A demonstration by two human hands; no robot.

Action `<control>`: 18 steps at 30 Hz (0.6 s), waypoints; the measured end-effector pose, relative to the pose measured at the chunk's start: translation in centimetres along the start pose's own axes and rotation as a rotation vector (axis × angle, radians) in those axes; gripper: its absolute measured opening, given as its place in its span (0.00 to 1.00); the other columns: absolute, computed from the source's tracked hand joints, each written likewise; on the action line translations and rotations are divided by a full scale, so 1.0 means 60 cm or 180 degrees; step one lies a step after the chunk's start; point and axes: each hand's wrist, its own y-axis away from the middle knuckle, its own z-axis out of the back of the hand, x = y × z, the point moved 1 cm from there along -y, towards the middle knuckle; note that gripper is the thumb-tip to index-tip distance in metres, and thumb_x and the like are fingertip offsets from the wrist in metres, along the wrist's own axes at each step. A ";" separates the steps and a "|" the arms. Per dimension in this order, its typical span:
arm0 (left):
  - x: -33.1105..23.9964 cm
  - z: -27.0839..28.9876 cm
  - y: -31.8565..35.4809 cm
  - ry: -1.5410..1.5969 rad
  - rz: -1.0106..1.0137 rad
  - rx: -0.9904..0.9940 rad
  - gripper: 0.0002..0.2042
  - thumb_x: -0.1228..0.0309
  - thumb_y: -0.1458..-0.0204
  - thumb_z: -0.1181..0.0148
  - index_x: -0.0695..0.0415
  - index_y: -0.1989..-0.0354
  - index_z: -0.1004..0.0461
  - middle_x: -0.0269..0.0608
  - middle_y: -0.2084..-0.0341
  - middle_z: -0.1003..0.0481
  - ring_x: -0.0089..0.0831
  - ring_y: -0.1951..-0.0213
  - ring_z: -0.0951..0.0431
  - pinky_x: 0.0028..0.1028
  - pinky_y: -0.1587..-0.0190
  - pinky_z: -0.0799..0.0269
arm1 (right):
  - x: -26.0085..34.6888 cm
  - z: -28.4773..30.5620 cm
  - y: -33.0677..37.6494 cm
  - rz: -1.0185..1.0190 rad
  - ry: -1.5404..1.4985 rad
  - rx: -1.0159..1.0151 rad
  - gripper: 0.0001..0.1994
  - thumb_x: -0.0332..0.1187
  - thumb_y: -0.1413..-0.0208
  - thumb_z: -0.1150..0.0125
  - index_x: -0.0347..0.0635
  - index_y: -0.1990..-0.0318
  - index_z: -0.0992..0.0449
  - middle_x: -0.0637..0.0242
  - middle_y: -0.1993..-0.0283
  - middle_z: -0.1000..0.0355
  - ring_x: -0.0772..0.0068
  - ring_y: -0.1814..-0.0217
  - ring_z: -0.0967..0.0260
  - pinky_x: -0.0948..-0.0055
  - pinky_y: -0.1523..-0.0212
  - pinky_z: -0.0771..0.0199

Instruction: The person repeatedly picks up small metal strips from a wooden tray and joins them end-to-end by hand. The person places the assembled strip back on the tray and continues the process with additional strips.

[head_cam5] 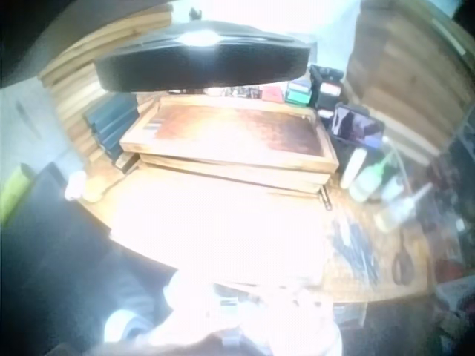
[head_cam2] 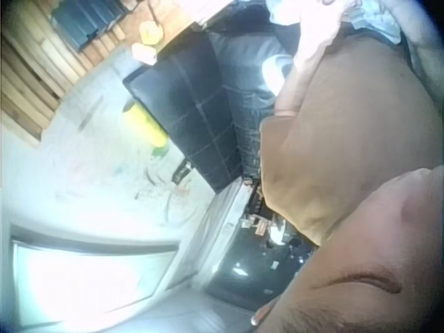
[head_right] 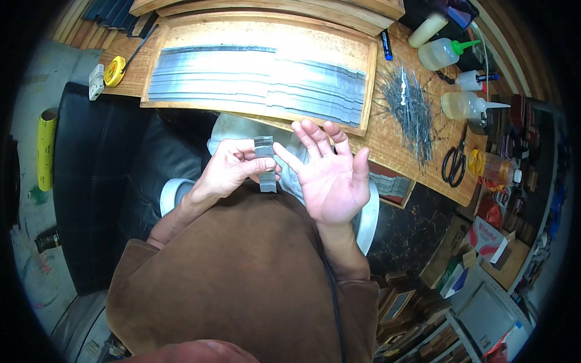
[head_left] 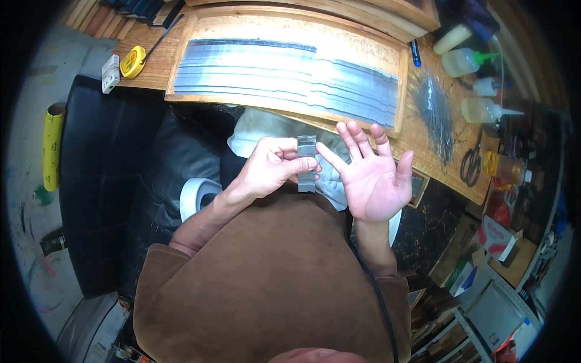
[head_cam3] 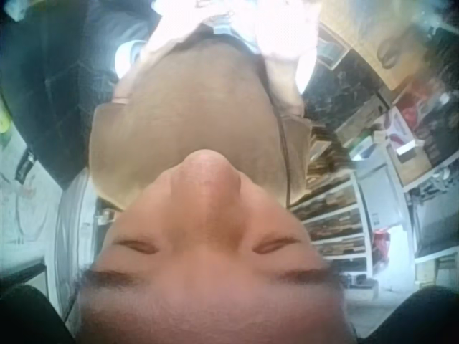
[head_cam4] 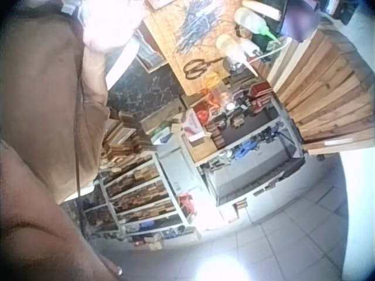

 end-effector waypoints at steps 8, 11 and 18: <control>-0.007 -0.001 0.004 -0.0025 0.0068 0.0012 0.13 0.64 0.36 0.29 0.59 0.49 0.15 0.35 0.63 0.12 0.17 0.63 0.16 0.19 0.67 0.24 | 0.000 -0.005 -0.001 -0.0010 -0.0076 -0.0086 0.34 0.62 0.27 0.53 0.38 0.33 0.35 0.40 0.29 0.37 0.38 0.19 0.48 0.14 0.25 0.52; 0.002 0.003 0.002 -0.0113 0.0037 0.0056 0.13 0.65 0.36 0.29 0.60 0.50 0.15 0.35 0.63 0.12 0.16 0.64 0.16 0.19 0.68 0.24 | 0.000 0.001 -0.003 -0.0030 -0.0107 -0.0006 0.34 0.63 0.27 0.53 0.39 0.33 0.33 0.40 0.28 0.38 0.38 0.17 0.52 0.12 0.25 0.59; 0.006 0.000 0.001 0.0066 0.0068 0.0037 0.12 0.65 0.36 0.29 0.60 0.51 0.15 0.35 0.64 0.12 0.16 0.66 0.17 0.19 0.68 0.24 | 0.006 -0.002 0.000 -0.0070 -0.0123 -0.0015 0.35 0.63 0.27 0.54 0.39 0.33 0.31 0.41 0.28 0.37 0.36 0.16 0.54 0.11 0.25 0.63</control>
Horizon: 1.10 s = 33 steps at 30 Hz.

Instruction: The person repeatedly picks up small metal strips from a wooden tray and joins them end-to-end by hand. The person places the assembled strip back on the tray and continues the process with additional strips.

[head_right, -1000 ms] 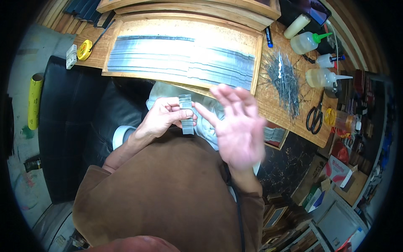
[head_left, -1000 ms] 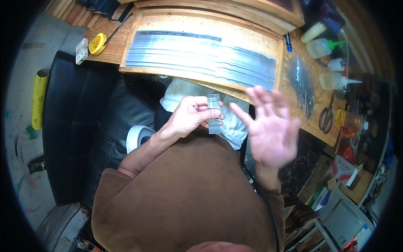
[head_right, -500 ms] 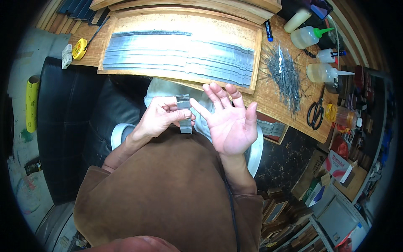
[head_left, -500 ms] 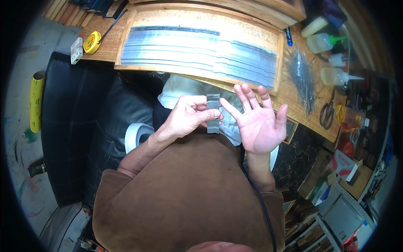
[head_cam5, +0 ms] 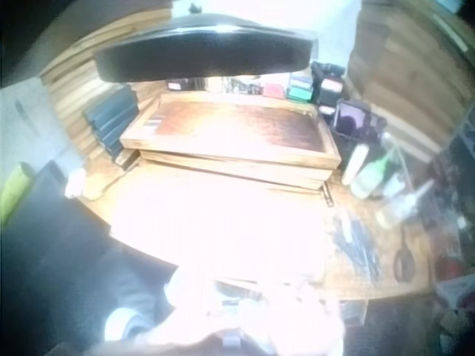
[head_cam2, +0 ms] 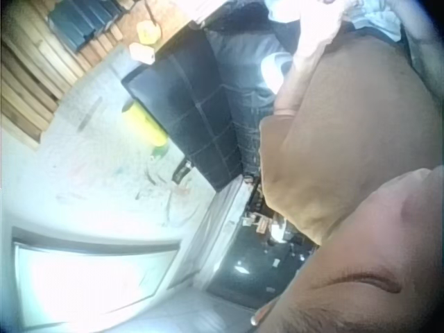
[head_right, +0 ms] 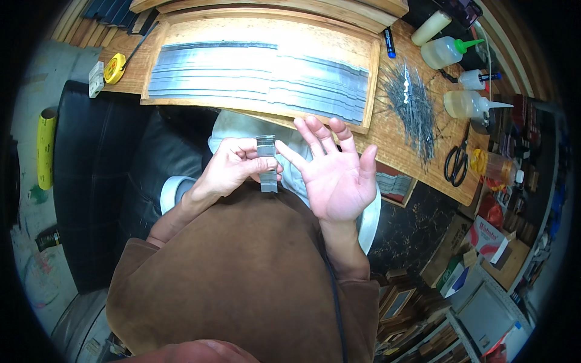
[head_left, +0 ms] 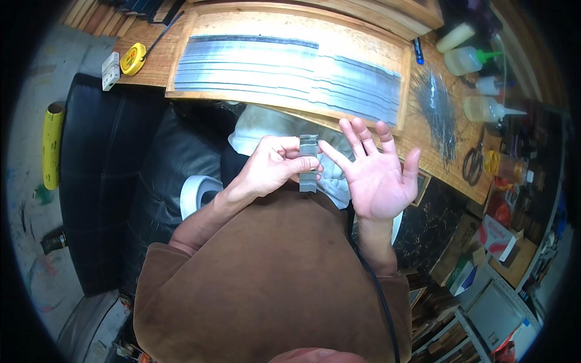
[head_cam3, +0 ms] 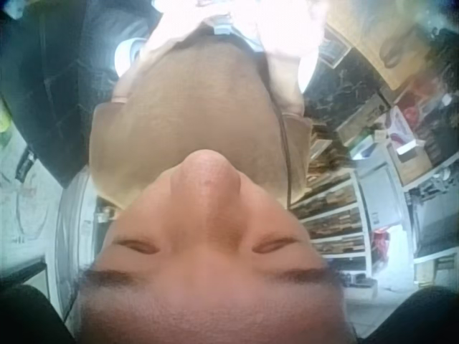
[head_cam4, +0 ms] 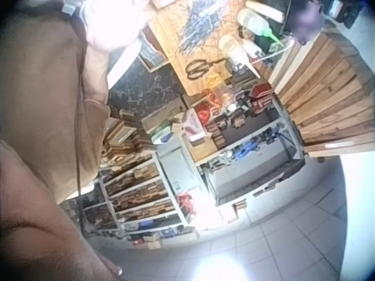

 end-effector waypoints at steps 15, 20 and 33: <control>-0.005 -0.005 -0.002 -0.0003 0.0048 0.0207 0.12 0.69 0.34 0.33 0.59 0.47 0.16 0.34 0.63 0.13 0.19 0.64 0.15 0.19 0.68 0.25 | 0.005 0.000 -0.003 0.0007 0.0126 0.0043 0.36 0.65 0.28 0.55 0.40 0.32 0.31 0.39 0.27 0.40 0.33 0.16 0.58 0.11 0.25 0.59; -0.011 -0.010 -0.001 0.0041 0.0038 0.0278 0.10 0.70 0.35 0.32 0.61 0.51 0.16 0.38 0.63 0.13 0.23 0.64 0.13 0.20 0.67 0.22 | -0.004 0.001 -0.005 -0.0085 0.0123 -0.0123 0.36 0.65 0.28 0.54 0.39 0.33 0.33 0.40 0.29 0.37 0.34 0.18 0.52 0.15 0.25 0.53; 0.037 0.022 -0.021 0.0846 0.0339 0.0122 0.15 0.71 0.36 0.31 0.66 0.45 0.20 0.44 0.61 0.14 0.30 0.60 0.12 0.24 0.63 0.15 | 0.005 0.029 0.017 0.0629 0.4095 0.0131 0.13 0.33 0.36 0.28 0.34 0.53 0.24 0.56 0.45 0.27 0.62 0.48 0.21 0.65 0.48 0.14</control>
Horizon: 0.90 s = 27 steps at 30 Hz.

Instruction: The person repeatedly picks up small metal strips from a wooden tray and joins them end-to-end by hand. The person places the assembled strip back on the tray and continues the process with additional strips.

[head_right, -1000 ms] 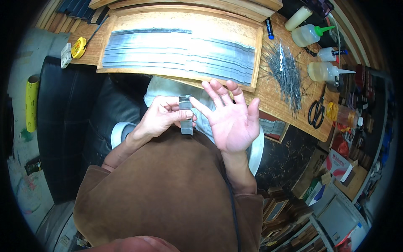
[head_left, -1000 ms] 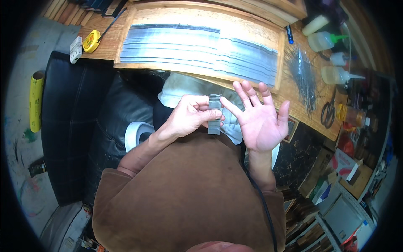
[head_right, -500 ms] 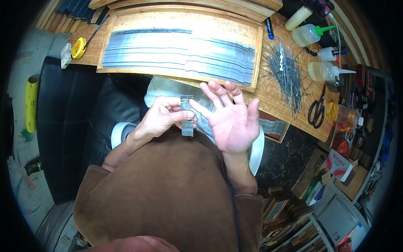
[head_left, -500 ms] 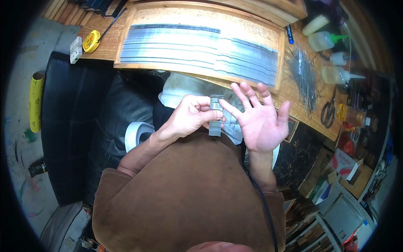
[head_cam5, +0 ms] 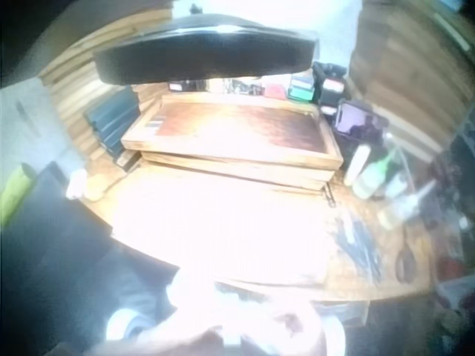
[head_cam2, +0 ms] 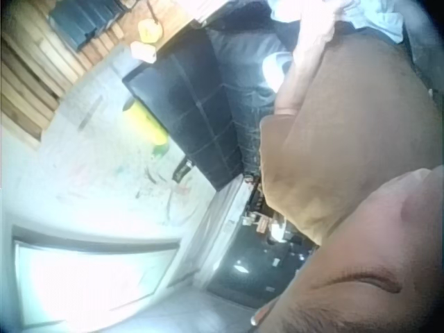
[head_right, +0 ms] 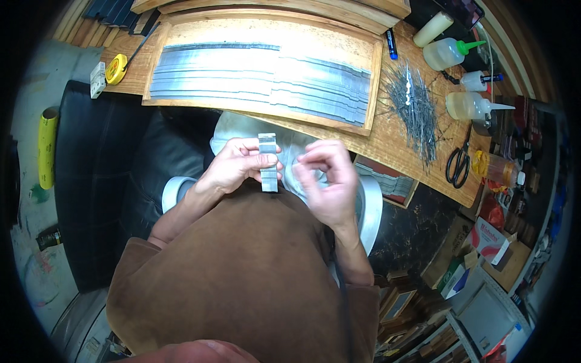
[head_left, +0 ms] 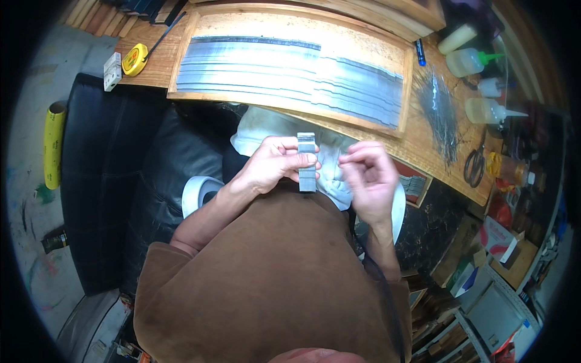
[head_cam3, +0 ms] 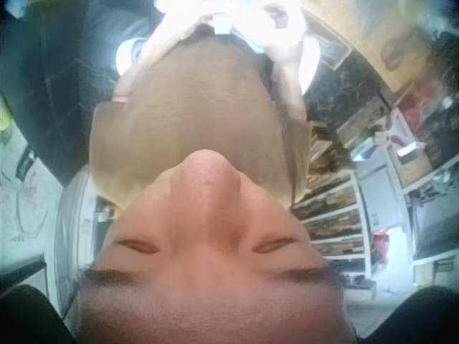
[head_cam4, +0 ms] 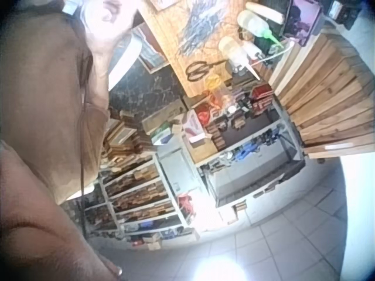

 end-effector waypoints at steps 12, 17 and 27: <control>0.060 0.042 -0.032 0.0393 0.0364 -0.0269 0.14 0.74 0.37 0.30 0.62 0.45 0.21 0.45 0.57 0.15 0.35 0.55 0.13 0.35 0.50 0.14 | -0.117 -0.067 0.067 -0.1239 -0.0131 0.0744 0.06 0.23 0.40 0.27 0.33 0.57 0.12 0.65 0.65 0.14 0.80 0.64 0.18 0.78 0.61 0.17; 0.070 0.051 -0.031 0.0146 0.0310 -0.0126 0.11 0.73 0.39 0.28 0.63 0.51 0.18 0.45 0.60 0.14 0.32 0.58 0.12 0.32 0.52 0.14 | -0.110 -0.069 0.057 -0.0943 0.0135 0.0759 0.06 0.25 0.41 0.26 0.35 0.57 0.12 0.60 0.63 0.14 0.76 0.65 0.17 0.74 0.61 0.18; 0.094 0.086 -0.068 -0.0124 0.0492 -0.0127 0.08 0.75 0.39 0.29 0.64 0.55 0.18 0.45 0.63 0.14 0.34 0.60 0.11 0.31 0.59 0.11 | -0.159 0.004 0.021 -0.1109 0.2916 -0.0030 0.20 0.40 0.40 0.24 0.34 0.48 0.18 0.55 0.57 0.20 0.64 0.54 0.20 0.68 0.51 0.21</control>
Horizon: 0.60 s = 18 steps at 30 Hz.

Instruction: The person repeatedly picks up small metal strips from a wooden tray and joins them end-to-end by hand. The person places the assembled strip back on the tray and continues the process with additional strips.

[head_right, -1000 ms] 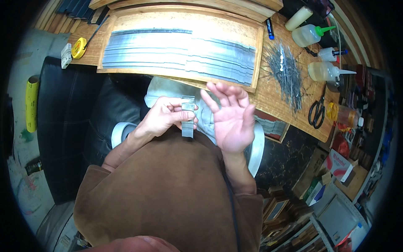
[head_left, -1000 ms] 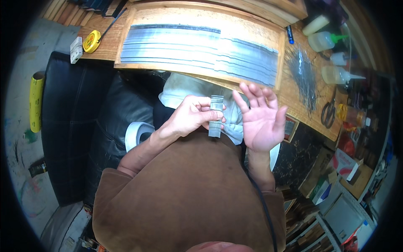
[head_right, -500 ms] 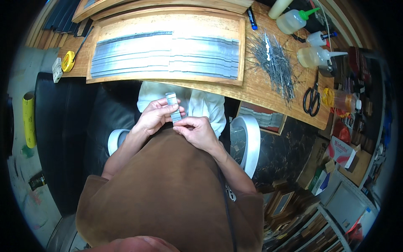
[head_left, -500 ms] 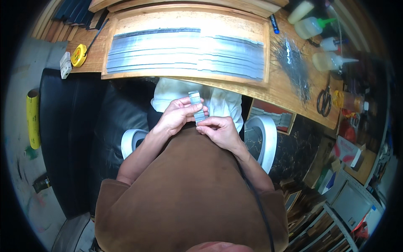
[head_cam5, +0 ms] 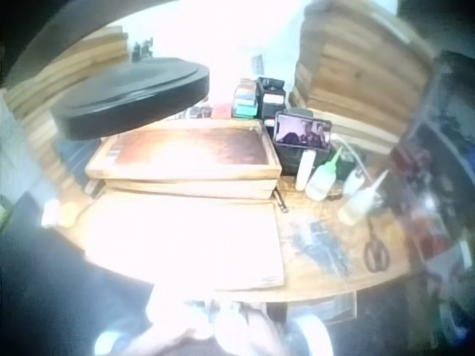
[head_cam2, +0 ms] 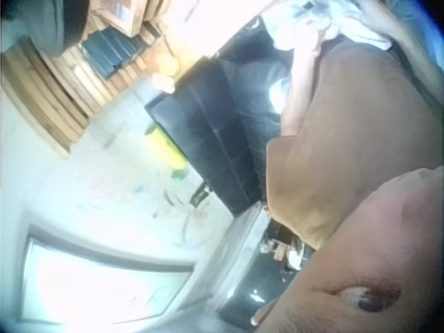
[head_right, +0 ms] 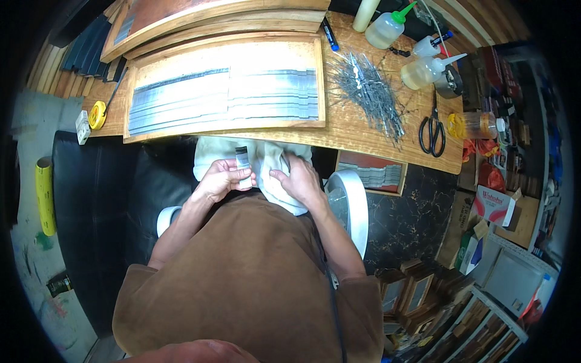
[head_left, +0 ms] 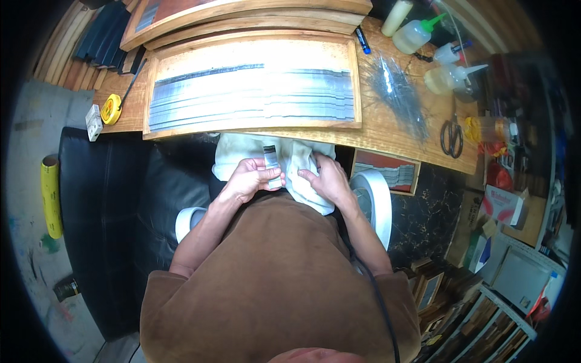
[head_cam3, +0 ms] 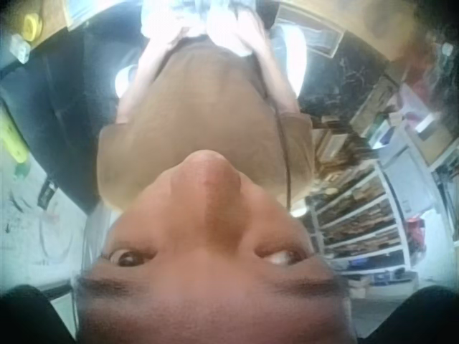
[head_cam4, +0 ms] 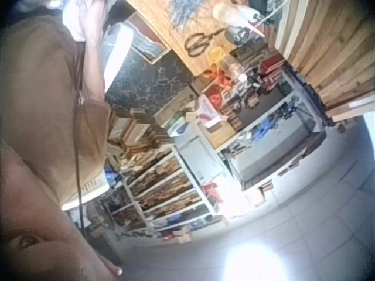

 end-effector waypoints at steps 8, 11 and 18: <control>0.001 -0.059 -0.009 -0.1302 -0.0042 -0.0089 0.07 0.83 0.44 0.33 0.63 0.58 0.15 0.34 0.67 0.15 0.19 0.68 0.19 0.23 0.67 0.23 | -0.015 -0.069 -0.007 0.0441 -0.3188 0.0607 0.29 0.31 0.43 0.21 0.31 0.35 0.24 0.58 0.42 0.21 0.65 0.36 0.25 0.67 0.34 0.26; 0.023 -0.068 -0.023 -0.1534 -0.0663 0.0088 0.08 0.86 0.45 0.38 0.63 0.61 0.15 0.31 0.69 0.17 0.16 0.68 0.24 0.24 0.66 0.27 | 0.002 -0.048 -0.015 0.0250 -0.3201 0.1059 0.33 0.31 0.43 0.21 0.29 0.33 0.28 0.58 0.41 0.21 0.66 0.36 0.26 0.67 0.33 0.27; 0.043 -0.032 -0.057 -0.1740 -0.0228 0.0253 0.08 0.88 0.48 0.39 0.62 0.66 0.16 0.26 0.76 0.22 0.16 0.74 0.30 0.25 0.70 0.33 | -0.012 -0.072 -0.025 -0.0010 -0.3158 0.1322 0.17 0.32 0.37 0.27 0.34 0.45 0.20 0.62 0.52 0.16 0.72 0.50 0.21 0.69 0.45 0.22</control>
